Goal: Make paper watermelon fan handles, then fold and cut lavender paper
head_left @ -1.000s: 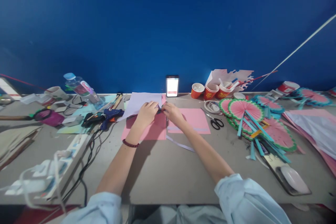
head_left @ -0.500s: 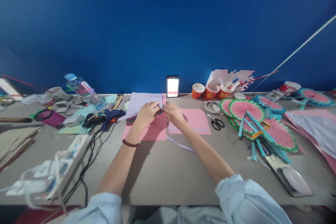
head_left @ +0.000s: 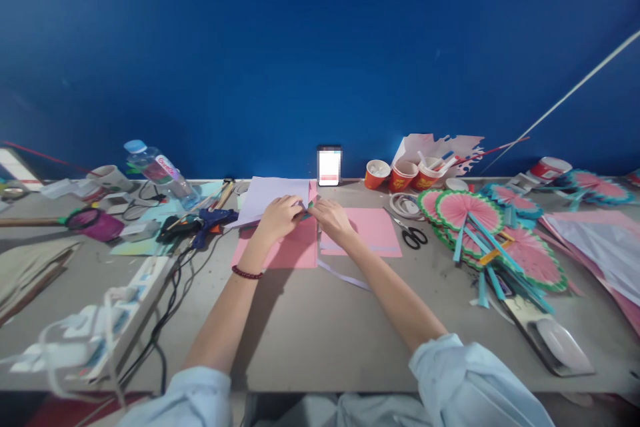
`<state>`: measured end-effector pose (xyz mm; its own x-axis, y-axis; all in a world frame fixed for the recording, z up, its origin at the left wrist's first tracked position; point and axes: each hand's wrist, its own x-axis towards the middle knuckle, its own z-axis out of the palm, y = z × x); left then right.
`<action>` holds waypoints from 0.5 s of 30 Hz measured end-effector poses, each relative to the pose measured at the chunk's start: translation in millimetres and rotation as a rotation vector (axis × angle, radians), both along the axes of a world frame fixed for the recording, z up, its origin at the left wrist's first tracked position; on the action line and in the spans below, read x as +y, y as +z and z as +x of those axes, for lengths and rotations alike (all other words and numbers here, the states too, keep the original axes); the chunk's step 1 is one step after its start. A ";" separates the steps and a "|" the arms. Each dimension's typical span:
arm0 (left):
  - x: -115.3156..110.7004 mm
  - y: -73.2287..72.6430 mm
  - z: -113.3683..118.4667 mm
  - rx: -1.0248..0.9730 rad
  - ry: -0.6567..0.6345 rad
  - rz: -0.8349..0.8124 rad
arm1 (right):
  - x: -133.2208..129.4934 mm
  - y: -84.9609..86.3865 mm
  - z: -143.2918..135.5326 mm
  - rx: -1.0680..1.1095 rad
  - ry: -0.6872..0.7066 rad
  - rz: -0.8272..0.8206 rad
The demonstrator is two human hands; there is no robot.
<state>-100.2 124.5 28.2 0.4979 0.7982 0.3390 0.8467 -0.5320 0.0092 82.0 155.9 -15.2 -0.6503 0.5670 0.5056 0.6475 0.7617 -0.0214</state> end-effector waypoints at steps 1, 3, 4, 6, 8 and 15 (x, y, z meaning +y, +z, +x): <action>-0.1 1.0 -1.1 0.010 0.002 -0.025 | -0.2 0.2 0.2 -0.010 0.007 0.003; -0.3 2.3 -3.3 0.050 0.010 -0.075 | -0.3 0.0 0.7 -0.040 0.033 0.012; -0.3 2.6 -4.0 0.077 0.019 -0.093 | -0.1 -0.3 0.9 -0.058 0.049 0.017; -0.6 2.3 -4.3 0.137 0.041 -0.109 | 0.4 -1.1 1.2 -0.097 0.075 0.022; -1.0 1.3 -3.2 0.189 0.055 -0.105 | 1.0 -2.0 1.4 -0.137 0.085 0.024; 0.2 -3.5 -2.8 0.221 0.065 -0.077 | 1.7 -3.5 2.7 -0.183 0.055 0.027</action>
